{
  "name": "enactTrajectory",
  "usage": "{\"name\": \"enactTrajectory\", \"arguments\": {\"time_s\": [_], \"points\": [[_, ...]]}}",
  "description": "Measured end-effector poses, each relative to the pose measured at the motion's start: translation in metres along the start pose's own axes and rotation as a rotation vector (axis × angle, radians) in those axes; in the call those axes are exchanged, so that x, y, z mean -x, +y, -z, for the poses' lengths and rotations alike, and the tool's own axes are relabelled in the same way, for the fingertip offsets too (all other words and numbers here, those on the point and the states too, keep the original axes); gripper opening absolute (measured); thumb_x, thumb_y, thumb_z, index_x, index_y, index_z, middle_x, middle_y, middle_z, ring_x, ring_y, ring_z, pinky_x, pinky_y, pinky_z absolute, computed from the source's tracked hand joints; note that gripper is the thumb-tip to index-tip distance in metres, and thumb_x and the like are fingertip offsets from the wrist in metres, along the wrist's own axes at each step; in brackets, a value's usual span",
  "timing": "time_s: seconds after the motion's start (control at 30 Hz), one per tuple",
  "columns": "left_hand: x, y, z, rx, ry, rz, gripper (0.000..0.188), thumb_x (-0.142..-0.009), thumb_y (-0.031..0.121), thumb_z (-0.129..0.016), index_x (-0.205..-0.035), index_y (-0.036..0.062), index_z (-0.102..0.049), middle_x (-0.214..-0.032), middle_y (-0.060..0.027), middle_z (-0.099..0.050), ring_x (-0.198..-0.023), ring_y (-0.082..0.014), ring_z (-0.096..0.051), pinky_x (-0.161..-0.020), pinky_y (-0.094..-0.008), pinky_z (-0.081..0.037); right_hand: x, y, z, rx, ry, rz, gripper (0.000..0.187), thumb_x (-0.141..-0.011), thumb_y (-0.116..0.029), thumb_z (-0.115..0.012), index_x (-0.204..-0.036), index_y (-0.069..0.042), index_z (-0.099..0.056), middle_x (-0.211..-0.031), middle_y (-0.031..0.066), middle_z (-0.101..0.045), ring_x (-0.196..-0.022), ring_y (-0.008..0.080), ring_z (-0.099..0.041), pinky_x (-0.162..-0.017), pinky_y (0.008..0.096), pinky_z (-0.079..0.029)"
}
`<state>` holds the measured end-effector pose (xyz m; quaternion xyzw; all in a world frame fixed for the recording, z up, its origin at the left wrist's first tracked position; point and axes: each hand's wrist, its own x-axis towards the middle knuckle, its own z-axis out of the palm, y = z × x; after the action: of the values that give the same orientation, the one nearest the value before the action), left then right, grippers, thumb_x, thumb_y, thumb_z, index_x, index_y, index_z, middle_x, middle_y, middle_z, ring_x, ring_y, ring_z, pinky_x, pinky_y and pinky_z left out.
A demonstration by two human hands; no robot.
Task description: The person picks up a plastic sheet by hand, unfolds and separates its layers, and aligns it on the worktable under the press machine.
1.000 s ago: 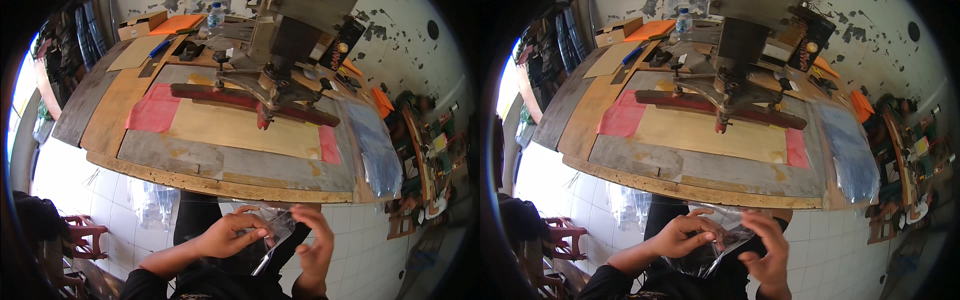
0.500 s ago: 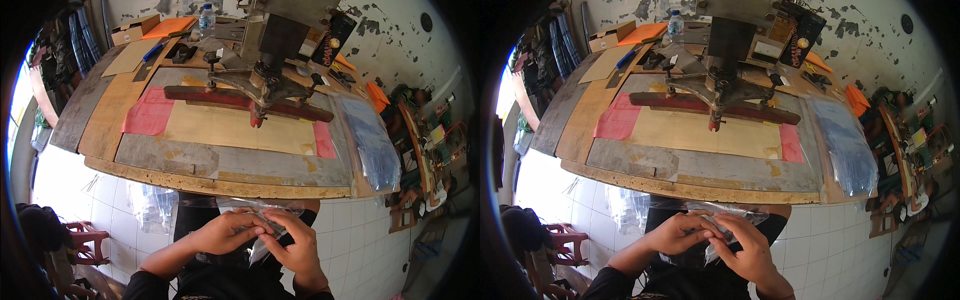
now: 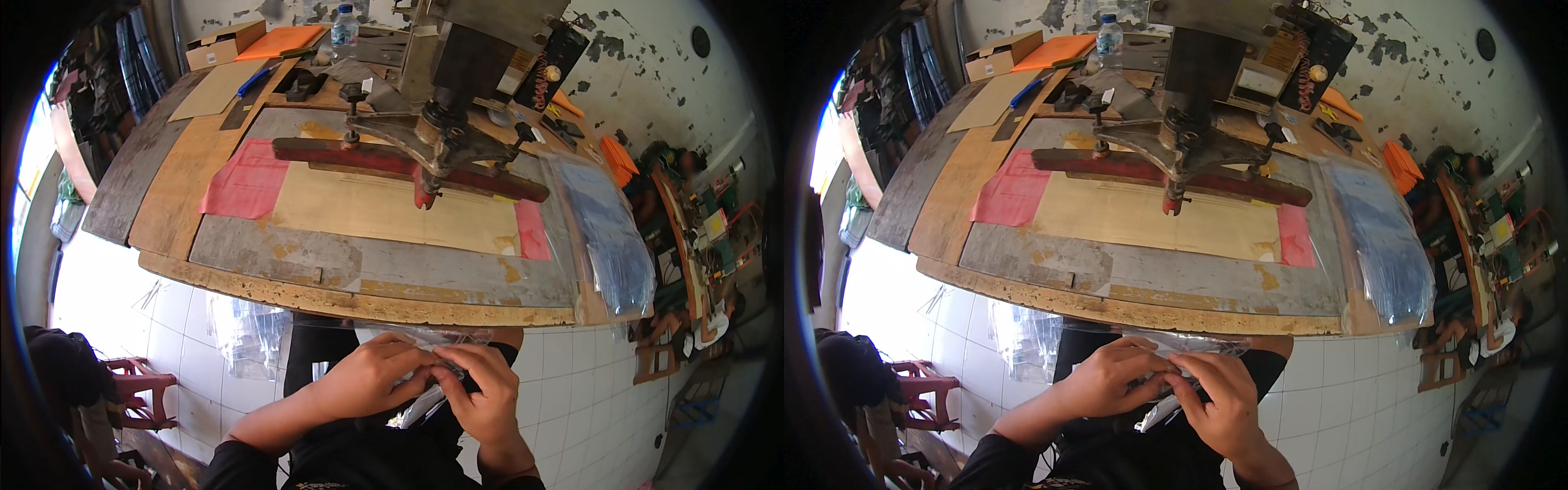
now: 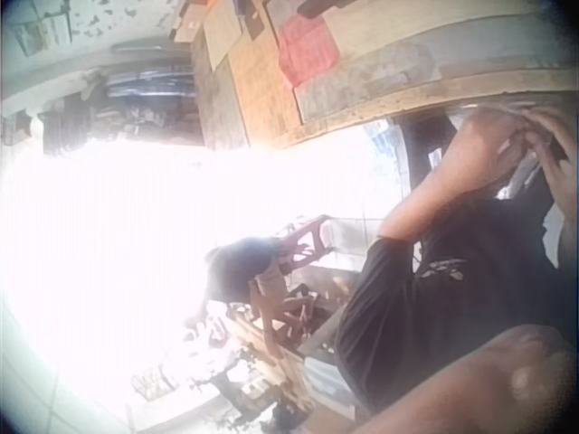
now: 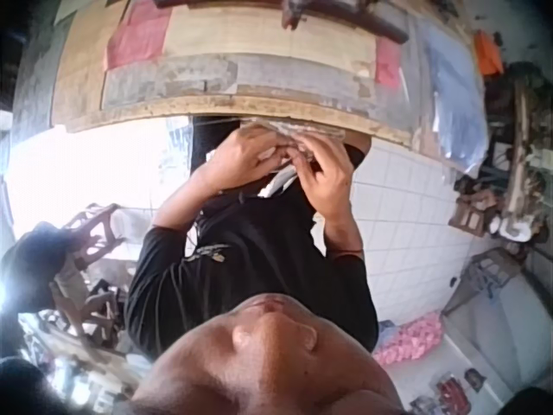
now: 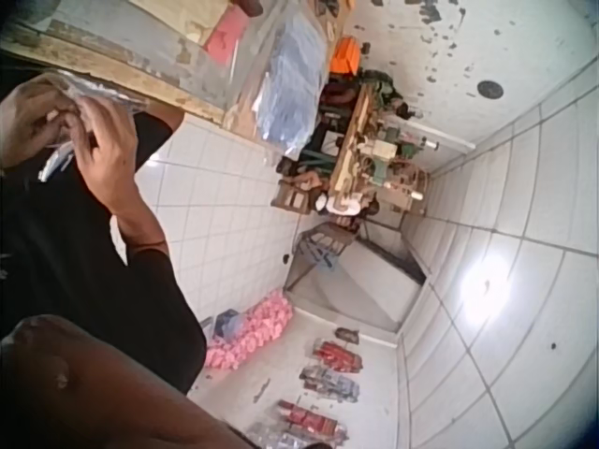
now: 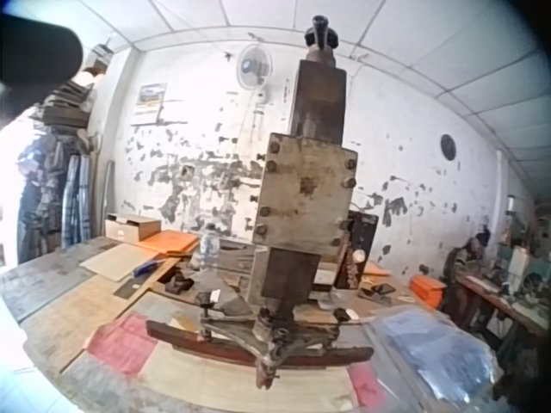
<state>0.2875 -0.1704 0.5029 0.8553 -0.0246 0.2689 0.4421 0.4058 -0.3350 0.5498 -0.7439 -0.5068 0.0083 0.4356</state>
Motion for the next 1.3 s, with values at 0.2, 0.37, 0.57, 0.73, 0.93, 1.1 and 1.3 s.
{"name": "enactTrajectory", "arguments": {"time_s": [0.2, 0.37, 0.57, 0.73, 0.93, 1.1, 1.3], "points": [[0.001, -0.004, -0.002, 0.016, 0.079, 0.037, 0.017, -0.089, 0.014, -0.083, -0.101, 0.0054, -0.074, -0.088, -0.0083, -0.075, -0.086, -0.0299, -0.073, -0.08, -0.0405, -0.059, 0.001, 0.012, 0.001, -0.021, 0.004, -0.02, 0.023, -0.087, -0.004, -0.082, -0.109, -0.006, -0.078, -0.101, 0.0091, -0.077, -0.093, 0.0286, -0.071, -0.083, 0.0373, -0.054], [0.001, -0.002, 0.0, 0.006, 0.072, 0.092, 0.018, -0.087, 0.012, -0.085, -0.103, 0.006, -0.078, -0.096, -0.0066, -0.078, -0.091, -0.0295, -0.073, -0.082, -0.0401, -0.06, -0.005, 0.012, 0.0, -0.121, 0.039, -0.122, 0.012, -0.089, -0.003, -0.081, -0.1, 0.0, -0.077, -0.094, 0.0112, -0.075, -0.09, 0.0238, -0.071, -0.084, 0.0328, -0.054], [-0.002, 0.0, 0.001, 0.011, 0.097, 0.102, 0.019, -0.086, 0.011, -0.086, -0.103, 0.007, -0.079, -0.094, -0.0068, -0.078, -0.086, -0.0271, -0.071, -0.079, -0.0389, -0.059, -0.006, 0.018, 0.003, -0.191, 0.045, -0.142, 0.011, -0.09, -0.003, -0.08, -0.099, 0.003, -0.076, -0.094, 0.0111, -0.075, -0.09, 0.0198, -0.07, -0.084, 0.0306, -0.053], [0.001, -0.008, 0.01, -0.101, 0.092, 0.098, 0.018, -0.09, 0.021, -0.083, -0.104, 0.012, -0.077, -0.082, 0.0, -0.074, -0.073, -0.0208, -0.07, -0.077, -0.0341, -0.054, -0.004, 0.028, 0.007, -0.456, 0.143, -0.279, 0.009, -0.092, 0.002, -0.075, -0.101, 0.004, -0.074, -0.097, 0.0111, -0.074, -0.091, 0.019, -0.068, -0.086, 0.0301, -0.051], [0.017, -0.019, 0.046, -0.154, 0.054, 0.229, 0.028, -0.083, 0.029, -0.089, -0.102, 0.013, -0.077, -0.075, 0.0022, -0.069, -0.067, -0.0193, -0.066, -0.074, -0.0332, -0.051, -0.006, 0.04, 0.028, -0.529, 0.289, -0.286, 0.008, -0.097, 0.003, -0.066, -0.102, 0.007, -0.07, -0.098, 0.0115, -0.067, -0.086, 0.0186, -0.066, -0.083, 0.0305, -0.053], [0.024, -0.019, 0.069, -0.315, 0.143, 0.318, 0.035, -0.068, 0.023, -0.097, -0.095, 0.0113, -0.079, -0.074, 0.0008, -0.069, -0.071, -0.0191, -0.064, -0.075, -0.0351, -0.05, -0.008, 0.054, 0.046, -0.509, 0.385, -0.268, 0.011, -0.099, -0.005, -0.067, -0.102, 0.006, -0.067, -0.094, 0.0099, -0.064, -0.083, 0.0182, -0.066, -0.08, 0.0351, -0.057], [0.025, -0.038, 0.066, -0.427, 0.298, 0.27, 0.03, -0.073, 0.017, -0.095, -0.089, 0.0084, -0.071, -0.077, -0.0008, -0.065, -0.072, -0.0192, -0.064, -0.082, -0.0346, -0.05, -0.005, 0.085, 0.061, -0.536, 0.489, -0.268, 0.016, -0.1, -0.014, -0.068, -0.102, 0.003, -0.067, -0.095, 0.0067, -0.061, -0.085, 0.0145, -0.059, -0.079, 0.0355, -0.057]]}}
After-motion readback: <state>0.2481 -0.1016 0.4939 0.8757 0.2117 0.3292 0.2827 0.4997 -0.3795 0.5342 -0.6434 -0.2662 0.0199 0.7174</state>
